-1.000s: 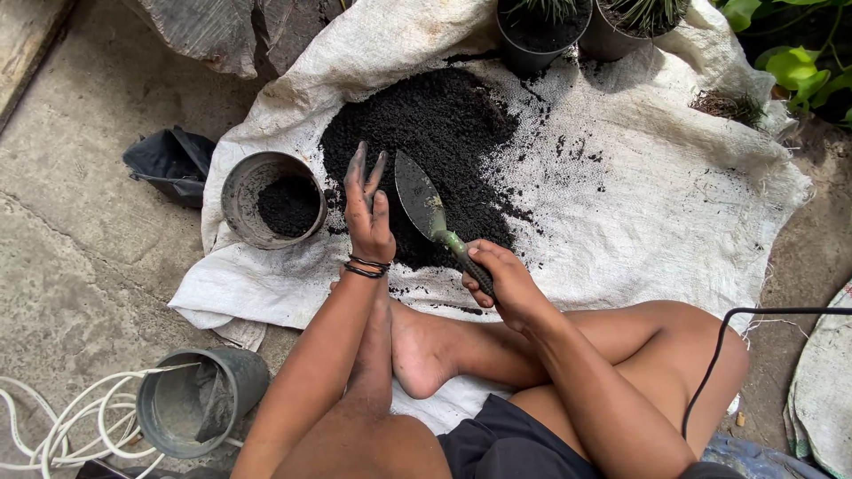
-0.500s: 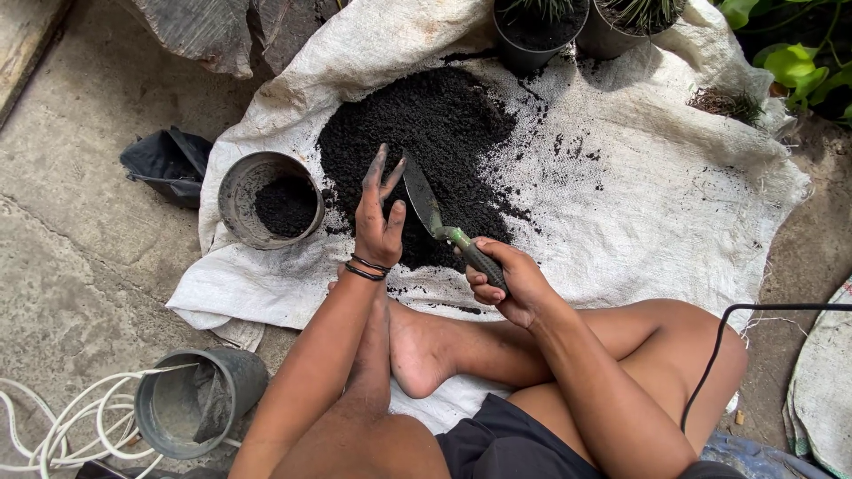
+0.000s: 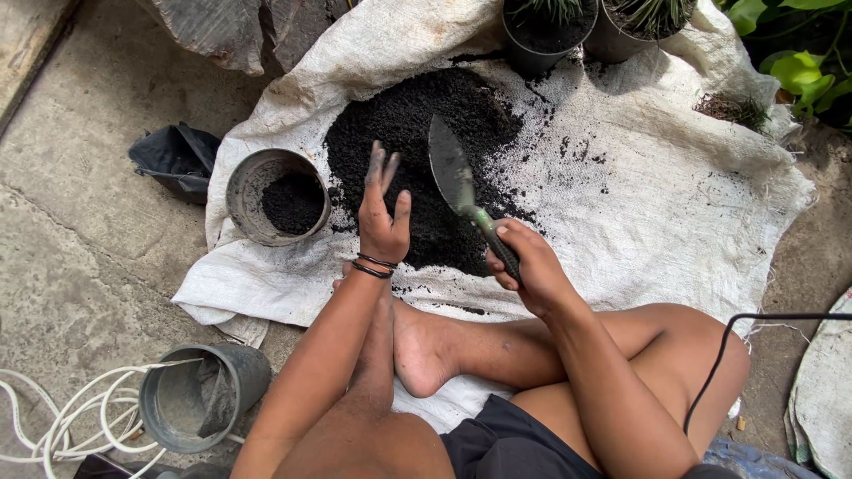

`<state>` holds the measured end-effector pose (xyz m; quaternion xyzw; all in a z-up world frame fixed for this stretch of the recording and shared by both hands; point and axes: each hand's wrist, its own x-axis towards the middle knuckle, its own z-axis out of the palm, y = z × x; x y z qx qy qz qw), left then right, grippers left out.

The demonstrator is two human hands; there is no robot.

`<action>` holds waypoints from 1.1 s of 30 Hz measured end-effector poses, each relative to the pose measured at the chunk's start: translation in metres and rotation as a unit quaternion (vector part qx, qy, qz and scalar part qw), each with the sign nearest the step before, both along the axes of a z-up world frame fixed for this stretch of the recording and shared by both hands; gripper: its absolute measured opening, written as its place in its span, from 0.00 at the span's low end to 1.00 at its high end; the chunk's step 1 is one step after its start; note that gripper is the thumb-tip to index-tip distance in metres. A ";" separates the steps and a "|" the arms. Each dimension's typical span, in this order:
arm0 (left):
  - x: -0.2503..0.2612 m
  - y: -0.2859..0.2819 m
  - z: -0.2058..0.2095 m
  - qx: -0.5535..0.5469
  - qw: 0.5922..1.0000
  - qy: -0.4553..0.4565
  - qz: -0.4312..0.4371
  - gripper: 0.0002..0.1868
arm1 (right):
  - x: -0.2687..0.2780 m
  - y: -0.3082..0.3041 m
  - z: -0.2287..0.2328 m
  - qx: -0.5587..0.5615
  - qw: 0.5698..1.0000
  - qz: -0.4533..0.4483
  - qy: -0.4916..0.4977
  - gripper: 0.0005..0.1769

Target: Mixing and spreading dark soil on a white cloth using a small hand trowel while sitting on the floor

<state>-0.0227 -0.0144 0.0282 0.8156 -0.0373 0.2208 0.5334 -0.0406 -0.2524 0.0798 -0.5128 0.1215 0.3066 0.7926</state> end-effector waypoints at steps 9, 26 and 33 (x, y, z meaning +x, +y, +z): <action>0.023 0.032 -0.091 0.040 0.950 0.241 0.197 0.37 | 0.013 0.007 -0.030 -0.406 0.904 -0.008 -0.131 0.20; 0.054 0.025 -0.031 -0.035 0.984 0.120 0.129 0.31 | -0.003 0.007 -0.022 -0.454 0.865 -0.009 -0.212 0.20; 0.103 0.053 -0.077 0.097 0.981 0.148 0.082 0.31 | -0.032 0.044 -0.056 -0.177 0.981 -0.063 -0.045 0.17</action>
